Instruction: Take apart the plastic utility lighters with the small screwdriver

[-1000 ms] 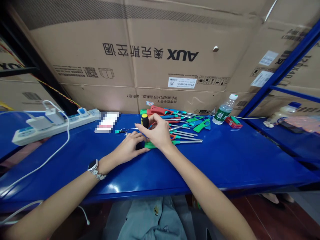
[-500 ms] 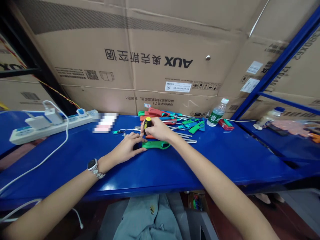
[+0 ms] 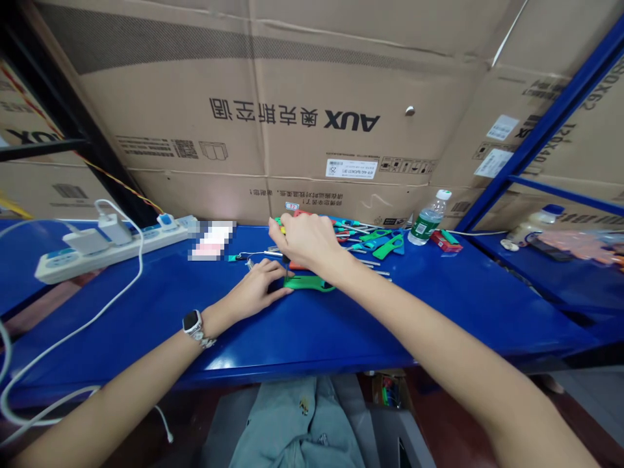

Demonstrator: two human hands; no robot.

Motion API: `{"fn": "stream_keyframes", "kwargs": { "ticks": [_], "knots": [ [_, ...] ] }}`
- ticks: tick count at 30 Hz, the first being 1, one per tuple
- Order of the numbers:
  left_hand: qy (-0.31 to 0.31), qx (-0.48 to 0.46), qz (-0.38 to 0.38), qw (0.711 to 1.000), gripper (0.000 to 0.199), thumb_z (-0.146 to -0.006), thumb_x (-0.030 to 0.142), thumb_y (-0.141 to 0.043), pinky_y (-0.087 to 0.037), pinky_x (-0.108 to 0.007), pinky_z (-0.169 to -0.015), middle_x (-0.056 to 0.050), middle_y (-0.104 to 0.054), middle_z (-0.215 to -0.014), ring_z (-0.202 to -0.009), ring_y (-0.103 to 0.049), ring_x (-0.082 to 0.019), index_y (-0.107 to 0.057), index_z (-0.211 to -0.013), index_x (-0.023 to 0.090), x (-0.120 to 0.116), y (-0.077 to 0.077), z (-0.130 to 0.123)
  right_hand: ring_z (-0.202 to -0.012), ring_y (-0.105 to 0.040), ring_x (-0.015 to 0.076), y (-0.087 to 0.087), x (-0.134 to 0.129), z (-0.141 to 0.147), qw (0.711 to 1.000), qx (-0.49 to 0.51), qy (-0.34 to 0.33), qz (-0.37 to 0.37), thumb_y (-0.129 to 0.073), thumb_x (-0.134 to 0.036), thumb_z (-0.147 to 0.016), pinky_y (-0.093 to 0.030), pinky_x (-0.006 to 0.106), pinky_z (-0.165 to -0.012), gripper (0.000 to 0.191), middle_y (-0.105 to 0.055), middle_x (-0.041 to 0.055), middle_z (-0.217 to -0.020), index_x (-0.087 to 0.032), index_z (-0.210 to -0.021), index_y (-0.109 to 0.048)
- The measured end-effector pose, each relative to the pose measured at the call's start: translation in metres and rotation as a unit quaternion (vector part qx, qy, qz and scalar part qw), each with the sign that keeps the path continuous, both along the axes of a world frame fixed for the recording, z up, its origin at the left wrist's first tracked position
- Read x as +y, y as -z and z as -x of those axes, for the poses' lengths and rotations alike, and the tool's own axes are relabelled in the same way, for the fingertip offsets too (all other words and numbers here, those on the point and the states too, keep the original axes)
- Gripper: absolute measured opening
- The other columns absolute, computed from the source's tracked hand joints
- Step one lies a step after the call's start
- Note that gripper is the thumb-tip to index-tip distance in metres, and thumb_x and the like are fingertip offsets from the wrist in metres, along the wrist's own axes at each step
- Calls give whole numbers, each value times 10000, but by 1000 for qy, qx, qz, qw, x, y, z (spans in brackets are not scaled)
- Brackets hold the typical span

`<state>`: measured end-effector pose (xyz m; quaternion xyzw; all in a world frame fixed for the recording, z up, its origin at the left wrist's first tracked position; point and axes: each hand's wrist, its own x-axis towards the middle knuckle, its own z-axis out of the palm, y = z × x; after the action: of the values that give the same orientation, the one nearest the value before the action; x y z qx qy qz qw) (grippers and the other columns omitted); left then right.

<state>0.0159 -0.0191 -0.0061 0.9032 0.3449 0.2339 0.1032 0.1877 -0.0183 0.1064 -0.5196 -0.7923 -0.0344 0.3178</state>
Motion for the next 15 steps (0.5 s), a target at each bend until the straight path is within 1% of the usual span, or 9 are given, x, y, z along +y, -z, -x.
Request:
{"fn": "stream_keyframes", "kwargs": {
  "ticks": [2, 4, 6, 8, 10, 12, 14, 15],
  "knots": [
    [3, -1, 0, 1000, 301, -981, 387, -636, -478, -475, -967, -98, -666, -1126, -1074, -565, -295, -678, -1214, 201, 0, 0, 0, -595, -536, 194, -14, 0, -4, 998, -52, -14, 23, -607, -366, -958, -317, 330, -634, 353, -450, 20, -532, -208, -644, -573],
    [6, -3, -2, 1000, 295, -982, 379, -637, -482, -473, -963, -98, -663, -1125, -1075, -564, -294, -677, -1215, 204, 0, -1, 0, -537, -458, 165, -28, 2, -7, 991, -87, -54, 84, -674, -294, -903, -304, 336, -622, 291, -426, 2, -528, -216, -643, -571],
    [7, -5, -4, 1000, 289, -979, 376, -641, -487, -474, -959, -100, -663, -1114, -1067, -564, -294, -682, -1203, 199, 0, -1, 1, -503, -405, 144, -42, 6, -10, 977, -108, -94, 159, -747, -223, -820, -300, 335, -603, 218, -435, -13, -516, -224, -668, -590],
    [7, -9, -3, 1000, 286, -975, 376, -646, -491, -473, -955, -104, -664, -1102, -1058, -566, -294, -687, -1192, 194, 0, -1, 1, -501, -424, 139, -54, 10, -10, 958, -132, -131, 219, -777, -129, -730, -316, 330, -586, 184, -494, -14, -532, -229, -711, -624],
    [9, -10, -1, 1000, 283, -974, 377, -646, -495, -473, -950, -102, -665, -1090, -1048, -568, -293, -688, -1188, 196, 0, -1, 1, -520, -480, 147, -61, 11, -6, 936, -177, -149, 265, -757, -83, -688, -346, 326, -570, 203, -583, -1, -598, -229, -796, -665],
    [10, -6, -3, 1000, 272, -980, 372, -637, -494, -477, -955, -98, -665, -1081, -1048, -568, -294, -688, -1180, 195, 0, -2, 1, -563, -545, 170, -62, 8, 2, 925, -225, -137, 275, -736, -135, -710, -388, 331, -583, 241, -649, 25, -680, -220, -932, -697],
    [8, 3, -7, 1000, 265, -985, 364, -629, -490, -482, -968, -102, -664, -1087, -1063, -567, -297, -687, -1173, 186, -1, -3, 0, -682, -624, 233, -60, 5, 10, 929, -273, -95, 231, -684, -274, -798, -440, 368, -659, 269, -694, 90, -791, -177, -1047, -711],
    [6, 8, -8, 1000, 270, -987, 362, -626, -488, -485, -975, -106, -663, -1097, -1074, -566, -299, -685, -1177, 179, -2, -4, 0, -766, -652, 274, -59, 3, 14, 931, -298, -70, 199, -630, -348, -856, -456, 400, -714, 298, -706, 133, -850, -146, -1056, -721]
  ]
}}
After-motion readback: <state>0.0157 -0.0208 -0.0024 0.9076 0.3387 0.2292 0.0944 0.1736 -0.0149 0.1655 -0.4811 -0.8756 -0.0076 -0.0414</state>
